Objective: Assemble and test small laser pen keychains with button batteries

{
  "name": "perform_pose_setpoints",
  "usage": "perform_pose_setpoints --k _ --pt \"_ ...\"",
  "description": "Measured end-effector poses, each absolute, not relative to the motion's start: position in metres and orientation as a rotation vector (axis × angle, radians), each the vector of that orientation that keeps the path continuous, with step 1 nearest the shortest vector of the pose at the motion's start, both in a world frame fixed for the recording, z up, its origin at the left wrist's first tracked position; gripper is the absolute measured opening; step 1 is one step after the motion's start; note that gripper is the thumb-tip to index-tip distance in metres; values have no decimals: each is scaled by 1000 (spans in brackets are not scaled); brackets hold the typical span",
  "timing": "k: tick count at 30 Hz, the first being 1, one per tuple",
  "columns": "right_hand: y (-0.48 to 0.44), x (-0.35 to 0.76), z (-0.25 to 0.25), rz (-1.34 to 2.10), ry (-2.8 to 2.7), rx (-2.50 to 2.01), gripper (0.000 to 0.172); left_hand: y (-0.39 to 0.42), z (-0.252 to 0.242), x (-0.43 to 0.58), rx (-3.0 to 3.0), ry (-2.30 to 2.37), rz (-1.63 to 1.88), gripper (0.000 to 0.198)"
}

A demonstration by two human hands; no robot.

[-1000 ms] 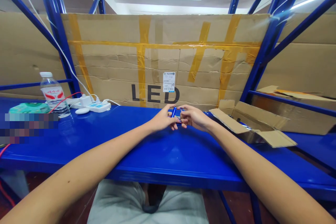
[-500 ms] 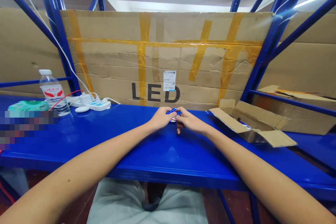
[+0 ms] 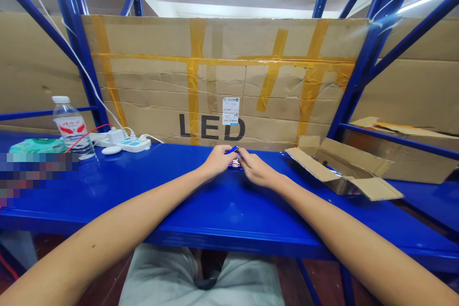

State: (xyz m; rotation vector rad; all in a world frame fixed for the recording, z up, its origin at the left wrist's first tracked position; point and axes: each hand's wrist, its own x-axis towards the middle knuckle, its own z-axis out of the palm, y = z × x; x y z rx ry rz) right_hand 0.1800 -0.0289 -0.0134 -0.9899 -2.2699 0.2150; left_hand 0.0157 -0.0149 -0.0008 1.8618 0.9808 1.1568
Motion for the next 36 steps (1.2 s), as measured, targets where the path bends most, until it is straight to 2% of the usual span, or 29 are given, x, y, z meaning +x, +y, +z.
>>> perform_pose_setpoints --k 7,15,18,25,36 --pt "-28 179 -13 78 -2289 -1041 19 -15 -3 15 1873 922 1141 18" --pt "-20 183 -15 130 -2288 -907 21 -10 -6 15 1872 917 1145 21" --pt "-18 183 -18 302 -2138 -921 18 -10 -7 15 1828 911 1084 19" --pt "-21 176 -11 1012 -1673 -859 9 -15 -2 17 1669 887 986 24" --pt "-32 178 0 1238 -1578 -710 17 -21 0 18 1645 776 886 27"
